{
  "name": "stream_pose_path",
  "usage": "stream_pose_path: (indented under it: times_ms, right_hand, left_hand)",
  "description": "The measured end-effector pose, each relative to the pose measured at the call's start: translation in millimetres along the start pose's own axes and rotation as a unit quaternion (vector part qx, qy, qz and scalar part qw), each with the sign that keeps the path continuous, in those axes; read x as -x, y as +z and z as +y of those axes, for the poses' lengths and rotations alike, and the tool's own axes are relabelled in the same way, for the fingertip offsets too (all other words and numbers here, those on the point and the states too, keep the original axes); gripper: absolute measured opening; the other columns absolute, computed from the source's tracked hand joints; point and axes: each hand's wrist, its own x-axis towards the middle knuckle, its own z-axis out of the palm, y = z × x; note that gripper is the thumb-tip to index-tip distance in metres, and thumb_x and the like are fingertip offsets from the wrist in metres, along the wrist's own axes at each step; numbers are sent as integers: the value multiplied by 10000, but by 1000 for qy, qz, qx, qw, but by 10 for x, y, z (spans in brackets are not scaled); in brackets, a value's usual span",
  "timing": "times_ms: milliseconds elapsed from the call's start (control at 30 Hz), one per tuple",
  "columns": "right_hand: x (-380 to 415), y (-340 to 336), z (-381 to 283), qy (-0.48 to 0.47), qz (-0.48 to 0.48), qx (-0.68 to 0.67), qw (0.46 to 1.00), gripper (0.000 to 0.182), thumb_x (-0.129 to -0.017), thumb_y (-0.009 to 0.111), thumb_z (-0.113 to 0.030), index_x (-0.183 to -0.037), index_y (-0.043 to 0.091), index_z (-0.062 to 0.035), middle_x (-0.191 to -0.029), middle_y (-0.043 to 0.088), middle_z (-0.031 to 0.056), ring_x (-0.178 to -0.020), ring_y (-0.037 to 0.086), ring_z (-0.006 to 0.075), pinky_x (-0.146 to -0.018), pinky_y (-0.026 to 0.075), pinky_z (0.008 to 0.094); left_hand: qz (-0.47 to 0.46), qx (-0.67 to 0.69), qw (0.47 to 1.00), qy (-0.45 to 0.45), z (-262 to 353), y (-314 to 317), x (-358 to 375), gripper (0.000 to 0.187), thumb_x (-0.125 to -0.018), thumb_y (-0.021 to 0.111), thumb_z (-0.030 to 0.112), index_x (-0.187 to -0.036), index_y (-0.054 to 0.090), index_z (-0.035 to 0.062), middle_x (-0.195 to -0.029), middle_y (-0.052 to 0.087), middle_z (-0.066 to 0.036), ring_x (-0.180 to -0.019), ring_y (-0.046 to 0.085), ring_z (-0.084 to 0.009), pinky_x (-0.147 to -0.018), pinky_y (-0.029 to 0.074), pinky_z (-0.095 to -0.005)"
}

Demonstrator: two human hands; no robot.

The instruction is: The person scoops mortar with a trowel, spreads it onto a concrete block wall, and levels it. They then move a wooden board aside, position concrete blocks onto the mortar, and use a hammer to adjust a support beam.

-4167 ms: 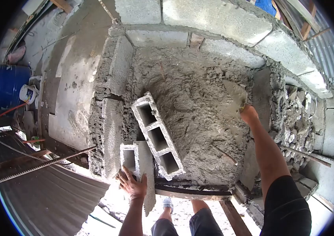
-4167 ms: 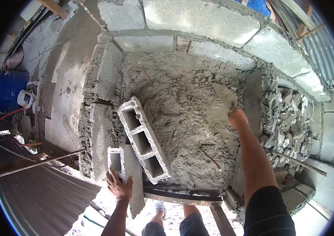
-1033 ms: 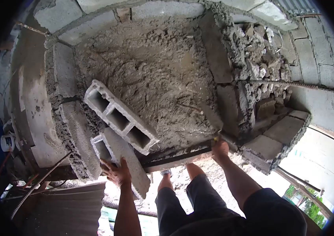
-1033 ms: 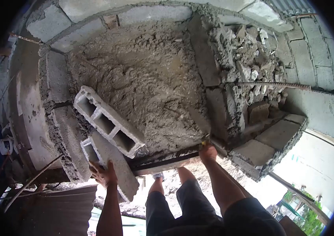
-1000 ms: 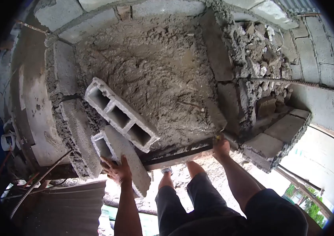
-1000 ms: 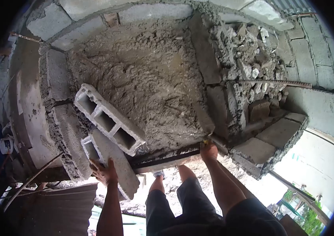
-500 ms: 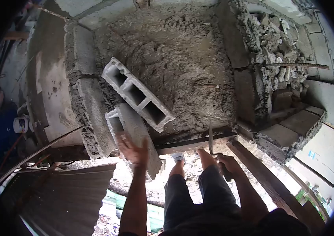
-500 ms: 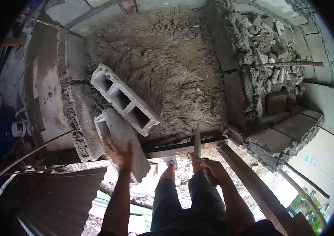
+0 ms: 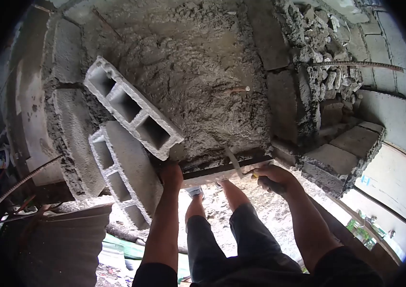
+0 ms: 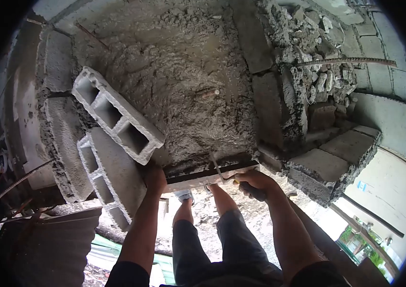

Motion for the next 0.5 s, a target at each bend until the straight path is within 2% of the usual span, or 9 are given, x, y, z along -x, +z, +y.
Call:
stream_pose_path:
  times_ms: [167, 233, 267, 300, 333, 367, 433, 467, 500]
  right_hand:
    - [-36, 156, 141, -88, 124, 206, 967, 316, -914, 623, -275, -966, 680, 31, -696, 663, 107, -528, 637, 190, -505, 514, 333]
    - [204, 242, 135, -88, 145, 172, 970, 293, -912, 629, -267, -963, 684, 16, -691, 660, 101, -521, 633, 185, -495, 511, 330]
    - [272, 239, 139, -90, 171, 140, 971, 270, -910, 635, -260, -960, 687, 1, -686, 656, 94, -514, 629, 181, -484, 509, 328]
    - [311, 199, 191, -110, 156, 123, 974, 238, -908, 637, -211, -1051, 657, -21, -661, 628, 77, -504, 610, 165, -466, 502, 319]
    - [379, 259, 192, -130, 194, 63, 970, 210, -912, 636, -186, -1050, 629, -27, -644, 595, 57, -499, 585, 146, -464, 499, 313]
    - [458, 339, 166, -161, 217, 61, 961, 186, -918, 633, -190, -1013, 627, -30, -639, 582, 47, -500, 571, 138, -465, 490, 309]
    - [581, 485, 237, -195, 241, 55, 949, 170, -924, 630, -194, -977, 624, -33, -634, 569, 37, -500, 558, 129, -465, 482, 304]
    - [589, 533, 313, -233, 209, -36, 949, 173, -928, 632, -210, -938, 622, -37, -628, 563, 31, -499, 547, 121, -469, 472, 300]
    - [608, 554, 373, -270, 174, -126, 939, 188, -932, 635, -226, -898, 620, -42, -623, 557, 25, -498, 536, 113, -473, 463, 295]
  left_hand:
    - [-83, -14, 994, 64, -30, -485, -139, 229, -775, 667, 190, -963, 715, 67, -930, 721, -160, -879, 708, -375, -782, 578, -479]
    - [65, -6, 993, 98, -3, -837, -43, 298, -739, 667, 173, -997, 717, 32, -1049, 705, -190, -1020, 682, -378, -909, 525, -500]
    - [64, -10, 993, 96, 29, -973, -24, 298, -739, 667, 173, -997, 717, 32, -1049, 705, -190, -1020, 682, -378, -909, 525, -500]
    - [19, 15, 995, 94, 76, -1106, 14, 320, -727, 662, 168, -1012, 706, 29, -1067, 703, -192, -1034, 676, -389, -921, 512, -517]
    - [-21, 40, 995, 90, 144, -1299, 38, 342, -716, 657, 162, -1027, 695, 25, -1084, 701, -195, -1049, 671, -399, -934, 498, -533]
    - [-143, 66, 982, 105, 259, -1596, 96, 345, -723, 663, 175, -1029, 686, 18, -1052, 712, -209, -1001, 691, -397, -878, 534, -519]
    - [-229, 25, 950, 211, 541, -1798, 317, 318, -749, 661, 179, -1017, 682, 8, -978, 720, -229, -913, 710, -403, -800, 570, -492]
    - [-180, 83, 949, 247, 647, -1727, 499, 290, -766, 666, 173, -996, 679, -3, -899, 718, -240, -837, 714, -407, -744, 584, -475]
    - [-210, 95, 953, 198, 837, -1826, 636, 317, -774, 660, 170, -1017, 655, -33, -900, 708, -263, -854, 709, -416, -763, 576, -490]
